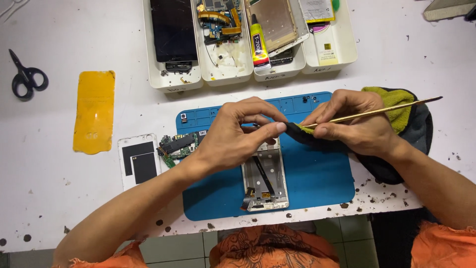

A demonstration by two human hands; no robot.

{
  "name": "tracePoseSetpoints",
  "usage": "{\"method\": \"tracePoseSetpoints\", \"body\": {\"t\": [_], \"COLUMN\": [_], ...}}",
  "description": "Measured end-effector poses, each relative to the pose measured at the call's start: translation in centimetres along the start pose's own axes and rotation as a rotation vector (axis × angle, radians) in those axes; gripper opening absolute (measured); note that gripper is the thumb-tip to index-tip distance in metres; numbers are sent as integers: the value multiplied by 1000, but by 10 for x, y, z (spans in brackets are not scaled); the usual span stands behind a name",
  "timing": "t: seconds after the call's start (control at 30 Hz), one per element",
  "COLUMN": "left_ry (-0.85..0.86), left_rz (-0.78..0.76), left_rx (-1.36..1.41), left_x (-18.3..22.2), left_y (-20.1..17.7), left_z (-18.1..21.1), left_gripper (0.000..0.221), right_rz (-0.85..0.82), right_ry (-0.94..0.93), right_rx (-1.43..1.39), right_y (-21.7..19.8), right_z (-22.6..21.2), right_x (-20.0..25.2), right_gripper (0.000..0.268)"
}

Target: Disassembling and inspecting internal components of a mobile phone using a prying tool and cleaning cloth

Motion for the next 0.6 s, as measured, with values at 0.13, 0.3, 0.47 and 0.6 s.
{"method": "tracePoseSetpoints", "body": {"t": [0.13,0.3,0.47,0.6], "left_ry": [-119,41,93,106], "left_rz": [12,-174,-148,-79], "left_rx": [84,-54,-144,-180], "left_x": [3,6,12,10], "left_y": [-2,11,17,13], "left_z": [-6,19,3,-3], "left_gripper": [8,25,22,12], "right_rz": [-67,74,71,61], "right_ry": [71,86,64,45], "right_rx": [15,-41,-18,3], "right_y": [11,13,13,10], "right_z": [2,2,-4,-10], "right_x": [-1,1,1,1], "right_gripper": [19,19,19,18]}}
Point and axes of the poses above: each hand's wrist, its own x-axis away from the middle knuckle, its own y-axis out of the palm, z = x × y, the point moved 7 cm from there along -x, towards the middle knuckle, and after that the axes turned 7 degrees about y, right-handed, at the moved point
